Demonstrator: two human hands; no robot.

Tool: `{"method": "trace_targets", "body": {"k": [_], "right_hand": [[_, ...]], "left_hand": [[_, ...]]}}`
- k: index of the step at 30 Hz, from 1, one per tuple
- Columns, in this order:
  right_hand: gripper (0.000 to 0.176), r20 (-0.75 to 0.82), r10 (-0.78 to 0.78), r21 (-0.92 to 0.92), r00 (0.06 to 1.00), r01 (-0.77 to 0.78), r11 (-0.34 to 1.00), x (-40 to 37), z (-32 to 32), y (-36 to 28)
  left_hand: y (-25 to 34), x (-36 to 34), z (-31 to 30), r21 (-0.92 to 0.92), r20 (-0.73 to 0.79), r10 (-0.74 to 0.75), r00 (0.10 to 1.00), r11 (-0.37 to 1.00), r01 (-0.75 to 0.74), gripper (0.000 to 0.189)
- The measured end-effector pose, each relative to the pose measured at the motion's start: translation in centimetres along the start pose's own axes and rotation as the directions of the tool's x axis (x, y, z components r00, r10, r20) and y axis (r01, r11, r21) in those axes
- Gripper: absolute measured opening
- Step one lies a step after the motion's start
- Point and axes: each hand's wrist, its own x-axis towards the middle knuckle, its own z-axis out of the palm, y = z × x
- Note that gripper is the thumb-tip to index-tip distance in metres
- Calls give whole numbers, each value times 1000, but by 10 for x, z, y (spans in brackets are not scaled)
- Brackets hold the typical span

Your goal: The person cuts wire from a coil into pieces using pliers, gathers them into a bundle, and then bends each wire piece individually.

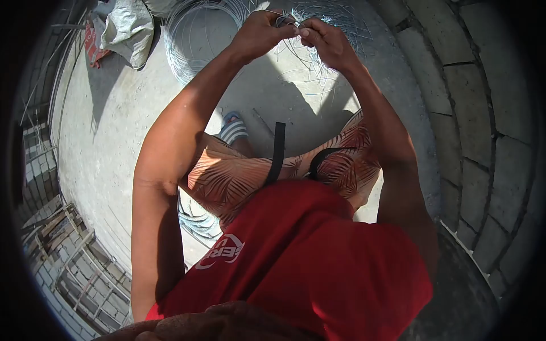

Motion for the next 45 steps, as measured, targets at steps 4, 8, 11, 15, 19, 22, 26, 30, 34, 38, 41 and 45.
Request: {"method": "trace_targets", "body": {"k": [4,8,11,15,19,22,26,30,34,38,41,45], "right_hand": [[28,-40,4,4,999,-4,1000,-2,3,0],[28,-56,145,22,988,-144,989,-18,-5,36],[27,-103,349,99,931,-340,935,-32,-15,48],[33,-212,374,165,903,-344,924,-41,-13,32],[24,80,315,780,946,-257,571,-22,-20,41],[15,114,420,906,900,-268,327,-4,2,-26],[17,102,363,891,926,-247,380,5,17,-32],[17,76,370,878,926,-238,416,7,29,-21],[28,-47,586,587,809,-453,671,-2,4,133],[81,-450,585,-429,675,-738,521,-33,34,218],[97,-462,644,-527,610,-773,353,-38,63,220],[53,-395,726,-513,563,-791,335,-28,78,223]], "left_hand": [[-26,23,-1,-122,-151,-17,988,993,-1,38],[-32,16,-42,-726,-309,-138,941,673,-140,13],[-36,8,-66,-846,-324,-260,910,511,-155,15],[-51,3,-53,-782,-293,-176,940,610,-130,15],[-4,-23,-1,-224,-179,-4,984,974,-37,31],[16,-35,18,155,-100,208,973,969,-192,51],[-11,-21,43,131,-401,209,892,977,-171,47],[-11,-19,32,85,-424,133,896,991,-107,41],[-22,-7,13,73,-541,145,828,989,-125,36],[-21,-17,-29,-473,-344,-98,934,877,-82,24],[-29,-25,-62,-848,-258,21,966,475,-236,19],[-43,-36,-89,-928,-250,362,898,176,-329,30]]}}
